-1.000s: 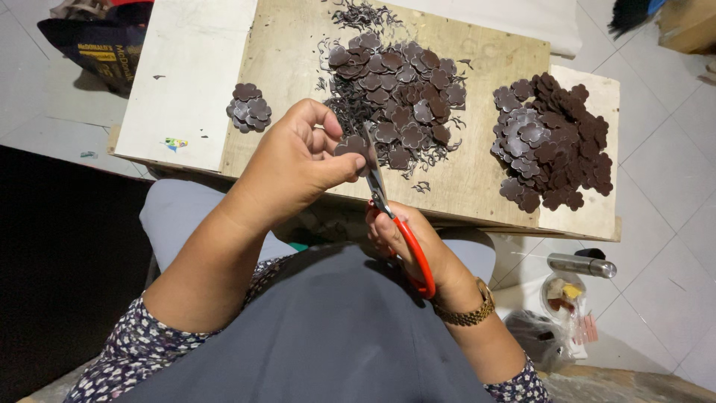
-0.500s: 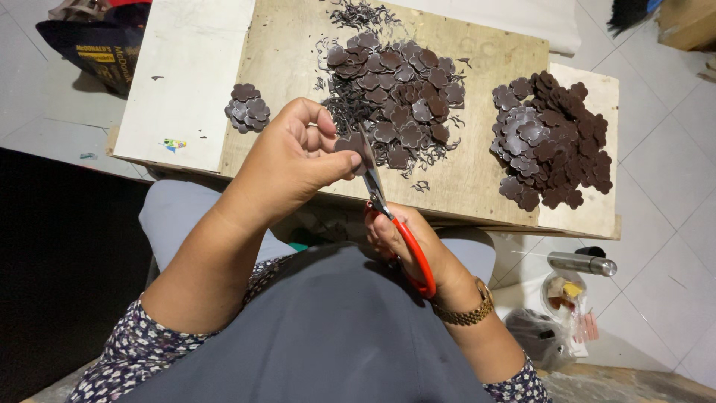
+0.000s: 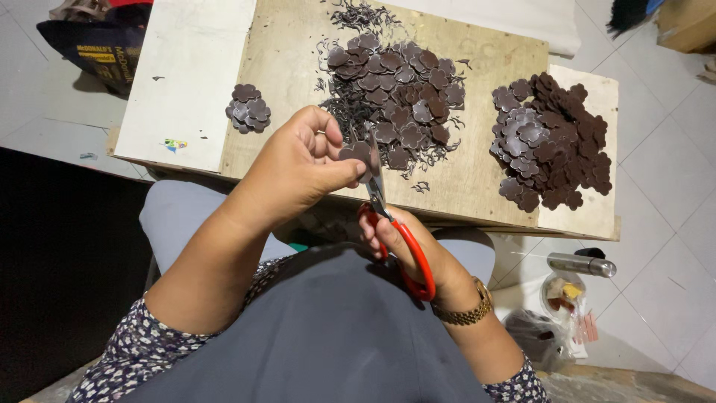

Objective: The person uses red-handled scissors to trim the edges of dark brown flower-shaped pieces. They hold each piece in the left hand and cut with the right hand, placing the trimmed pieces into a growing pile on the wooden board.

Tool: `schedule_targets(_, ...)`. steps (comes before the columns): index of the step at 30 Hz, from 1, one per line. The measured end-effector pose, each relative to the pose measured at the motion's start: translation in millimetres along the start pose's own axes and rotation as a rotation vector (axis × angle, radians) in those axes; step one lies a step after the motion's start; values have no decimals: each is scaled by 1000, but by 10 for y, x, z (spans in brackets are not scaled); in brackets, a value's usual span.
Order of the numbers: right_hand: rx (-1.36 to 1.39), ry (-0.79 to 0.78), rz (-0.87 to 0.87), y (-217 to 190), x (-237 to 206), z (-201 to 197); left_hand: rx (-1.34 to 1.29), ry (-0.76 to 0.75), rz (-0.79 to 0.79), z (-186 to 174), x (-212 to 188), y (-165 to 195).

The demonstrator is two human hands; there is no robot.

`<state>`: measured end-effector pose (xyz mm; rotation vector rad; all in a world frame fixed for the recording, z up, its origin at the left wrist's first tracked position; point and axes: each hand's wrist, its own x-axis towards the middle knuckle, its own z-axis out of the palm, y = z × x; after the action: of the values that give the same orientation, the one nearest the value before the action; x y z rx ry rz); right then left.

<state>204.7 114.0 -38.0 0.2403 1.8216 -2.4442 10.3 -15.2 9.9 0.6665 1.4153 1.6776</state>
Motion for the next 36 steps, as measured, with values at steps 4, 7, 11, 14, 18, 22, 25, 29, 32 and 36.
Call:
schedule_targets(4, 37, 52, 43, 1, 12, 9, -5, -10, 27, 8, 24, -51)
schedule_targets(7, -23, 2, -7, -30, 6, 16, -73, -31, 8, 21, 36, -88)
schedule_targets(11, -63, -42, -63, -62, 4, 24, -109, -61, -7, 57, 35, -125)
schedule_targets(14, -22, 12, -11, -56, -11, 31, -161, -58, -29, 43, 28, -125)
schedule_targets(18, -26, 33, -2, -44, -1, 21, -136, -31, -61, 35, 25, -135)
schedule_targets(22, -85, 3, -60, -57, 11, 21, -270, -25, -74, 63, 36, -173)
schedule_targets(25, -84, -12, -62, -58, 4, 25, -345, -10, -114, 76, 39, -193)
schedule_targets(29, -114, 34, -38, -31, 0, -8, -286, -29, -127, 69, 32, -172)
schedule_targets(32, -125, 42, -32, 0, 2, -22, -219, -37, -85, 68, 12, -134)
schedule_targets(36, -125, 54, -28, 2, 17, -3, -186, -29, -100, 88, 6, -96)
